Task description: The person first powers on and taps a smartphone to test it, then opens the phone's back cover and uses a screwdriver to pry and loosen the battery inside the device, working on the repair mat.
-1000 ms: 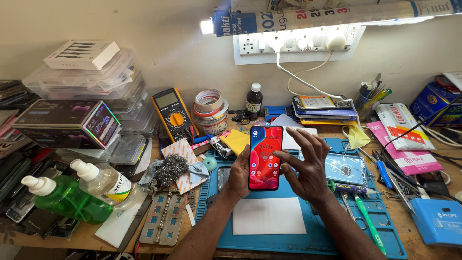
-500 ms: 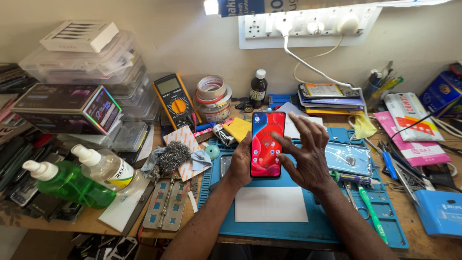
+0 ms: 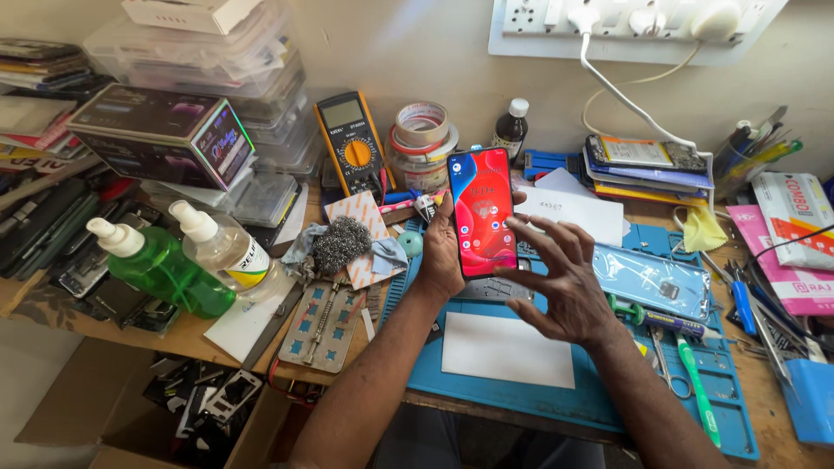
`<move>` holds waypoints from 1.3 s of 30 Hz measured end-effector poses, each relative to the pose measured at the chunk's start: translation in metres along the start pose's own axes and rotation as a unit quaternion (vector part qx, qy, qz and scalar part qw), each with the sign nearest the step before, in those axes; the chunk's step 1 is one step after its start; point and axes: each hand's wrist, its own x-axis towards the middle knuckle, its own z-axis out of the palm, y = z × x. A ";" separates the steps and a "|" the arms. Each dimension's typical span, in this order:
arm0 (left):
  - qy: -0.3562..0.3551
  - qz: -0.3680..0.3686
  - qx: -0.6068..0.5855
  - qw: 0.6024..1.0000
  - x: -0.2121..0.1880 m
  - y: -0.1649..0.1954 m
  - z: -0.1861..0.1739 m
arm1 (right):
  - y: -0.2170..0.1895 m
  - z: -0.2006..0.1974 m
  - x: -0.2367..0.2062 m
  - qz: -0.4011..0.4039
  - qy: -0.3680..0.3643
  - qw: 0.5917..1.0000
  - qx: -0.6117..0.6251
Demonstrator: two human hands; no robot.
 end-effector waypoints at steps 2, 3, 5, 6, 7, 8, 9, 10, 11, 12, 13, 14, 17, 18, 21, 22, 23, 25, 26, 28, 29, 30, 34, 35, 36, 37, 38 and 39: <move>-0.036 -0.019 -0.022 0.999 0.000 -0.002 -0.001 | 0.002 0.003 -0.001 0.043 0.008 0.999 -0.032; -0.055 -0.028 -0.032 0.998 0.000 -0.004 -0.001 | 0.003 0.004 -0.002 0.071 0.026 0.996 -0.051; -0.038 -0.036 -0.032 0.998 0.000 -0.006 -0.002 | 0.006 0.004 -0.004 0.097 0.046 0.992 -0.061; -0.028 -0.041 -0.033 0.998 0.000 -0.008 -0.003 | 0.007 0.003 -0.005 0.094 0.050 0.993 -0.052; -0.030 -0.039 -0.033 0.998 0.000 -0.008 -0.003 | 0.008 0.003 -0.006 0.091 0.054 0.993 -0.045; -0.032 -0.035 -0.032 0.998 0.000 -0.008 -0.004 | 0.008 0.002 -0.006 0.065 0.048 0.996 -0.038; -0.035 -0.031 -0.031 0.998 0.000 -0.009 -0.005 | 0.008 0.003 -0.007 0.039 0.042 0.998 -0.031; -0.022 -0.023 -0.024 0.999 0.000 -0.008 -0.006 | 0.008 0.003 -0.006 0.012 0.036 0.999 -0.024; -0.009 -0.014 -0.016 1.000 0.000 -0.008 -0.007 | 0.007 0.004 -0.006 0.001 0.025 1.000 -0.017; 0.003 -0.005 -0.007 1.000 0.000 -0.008 -0.008 | 0.005 0.006 -0.005 -0.010 0.014 1.000 -0.011; -0.004 -0.009 -0.012 1.000 0.000 -0.007 -0.009 | 0.004 0.007 -0.004 -0.021 0.004 1.000 -0.004; -0.011 -0.014 -0.018 1.000 0.001 -0.007 -0.010 | 0.003 0.008 -0.004 0.024 0.017 0.999 -0.020; -0.002 -0.020 -0.023 1.000 0.000 -0.010 -0.010 | 0.004 0.009 -0.002 0.124 0.068 0.989 -0.028; 0.005 -0.021 -0.021 1.000 0.001 -0.011 -0.009 | 0.005 0.008 -0.002 0.136 0.095 0.986 -0.003; -0.036 -0.020 -0.037 0.998 -0.002 -0.013 -0.004 | 0.011 0.010 0.000 0.254 0.107 0.951 0.137; -0.041 -0.026 -0.033 0.998 -0.002 -0.015 -0.002 | 0.013 0.011 0.000 0.308 0.097 0.926 0.194; -0.045 -0.033 -0.030 0.998 -0.002 -0.017 0.000 | 0.015 0.013 0.000 0.338 0.090 0.888 0.298; -0.043 -0.041 -0.024 0.998 -0.003 -0.023 0.002 | 0.017 0.018 -0.001 0.385 0.074 0.776 0.494; -0.037 -0.043 -0.022 0.998 -0.003 -0.027 0.002 | 0.018 0.020 -0.002 0.385 0.071 0.765 0.512; -0.028 -0.054 -0.022 0.998 -0.004 -0.032 -0.002 | 0.019 0.023 -0.005 0.382 0.067 0.740 0.550; -0.025 -0.062 -0.027 0.997 -0.004 -0.035 -0.007 | 0.020 0.024 -0.006 0.388 0.069 0.733 0.555; -0.023 -0.069 -0.031 0.997 -0.004 -0.037 -0.011 | 0.021 0.024 -0.007 0.392 0.071 0.726 0.560; 0.042 -0.013 0.011 0.999 0.006 -0.034 -0.027 | 0.025 0.018 -0.008 0.360 0.074 0.765 0.529; 0.068 0.030 0.072 0.995 0.009 -0.029 -0.029 | 0.026 0.015 -0.008 0.361 0.066 0.775 0.515; 0.095 0.071 0.130 0.984 0.011 -0.023 -0.030 | 0.026 0.012 -0.008 0.365 0.059 0.783 0.500; 0.097 0.083 0.188 0.974 0.012 -0.019 -0.029 | 0.026 0.010 -0.009 0.370 0.052 0.790 0.486; 0.100 0.096 0.246 0.959 0.011 -0.014 -0.027 | 0.025 0.007 -0.010 0.368 0.044 0.801 0.470; 0.104 0.110 0.303 0.941 0.011 -0.011 -0.024 | 0.024 0.004 -0.011 0.367 0.035 0.812 0.453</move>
